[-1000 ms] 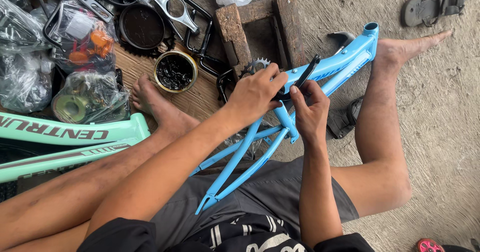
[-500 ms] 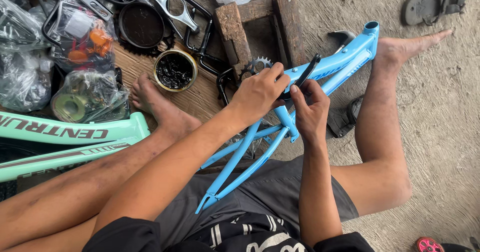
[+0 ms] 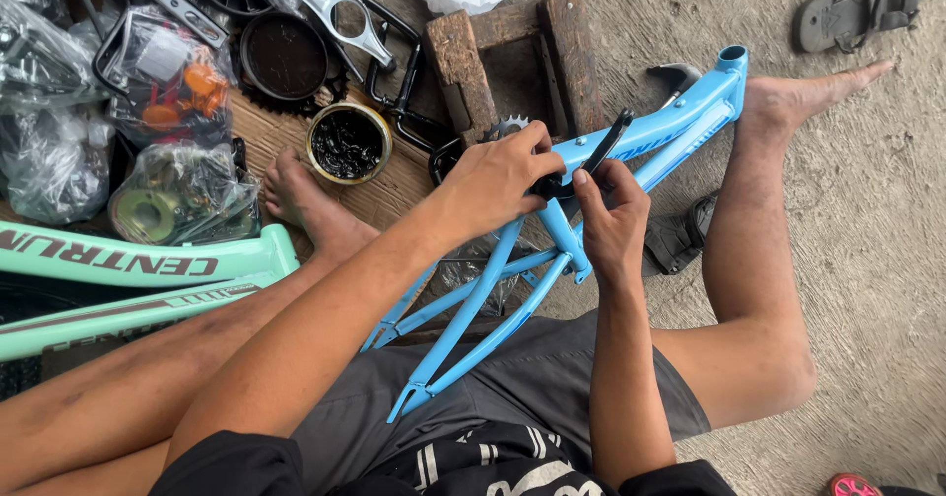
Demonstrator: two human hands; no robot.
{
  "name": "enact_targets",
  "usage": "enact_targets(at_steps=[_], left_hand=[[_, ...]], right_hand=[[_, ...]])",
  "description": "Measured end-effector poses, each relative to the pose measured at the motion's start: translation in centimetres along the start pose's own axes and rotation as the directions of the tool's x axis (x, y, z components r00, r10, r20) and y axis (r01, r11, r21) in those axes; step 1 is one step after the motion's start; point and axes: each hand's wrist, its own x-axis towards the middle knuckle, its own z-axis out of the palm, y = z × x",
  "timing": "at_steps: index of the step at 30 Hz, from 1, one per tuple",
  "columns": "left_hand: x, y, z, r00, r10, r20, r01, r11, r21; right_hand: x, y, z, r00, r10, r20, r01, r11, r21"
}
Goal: The person installs a crank arm and chainring onto a light blue bicycle frame. They apply grease to the crank arm, insert it into the bottom bracket, and tighten the fixing bolt with a screwdriver.
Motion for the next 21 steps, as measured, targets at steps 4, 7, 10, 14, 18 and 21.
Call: enact_targets(at_steps=[4, 7, 10, 14, 18, 21], left_hand=[[-0.2, 1.5, 1.4, 0.991, -0.003, -0.131, 0.015, 0.996, 0.092], [-0.8, 1.4, 1.6, 0.984, 0.031, -0.175, -0.015, 0.995, 0.097], [-1.0, 0.2, 0.6, 0.99, 0.096, -0.105, -0.093, 0.995, 0.034], [-0.3, -0.8, -0.6, 0.997, 0.078, 0.001, -0.078, 0.997, -0.021], [0.4, -0.2, -0.5, 0.998, 0.039, 0.045, -0.041, 0.998, 0.037], [-0.1, 0.8, 0.2, 0.998, 0.027, -0.051, -0.023, 0.997, 0.076]], right_hand=[[0.0, 0.2, 0.0, 1.0, 0.011, 0.005, -0.012, 0.998, 0.06], [0.0, 0.4, 0.0, 1.0, -0.009, 0.015, 0.008, 0.997, 0.074], [0.0, 0.4, -0.1, 1.0, -0.011, 0.012, 0.011, 0.999, 0.039], [-0.1, 0.2, 0.0, 1.0, 0.0, 0.009, 0.0, 0.999, 0.044], [-0.1, 0.1, 0.0, 1.0, -0.006, 0.009, 0.006, 0.999, 0.043], [0.0, 0.2, 0.0, 0.999, 0.033, -0.019, -0.034, 0.999, -0.009]])
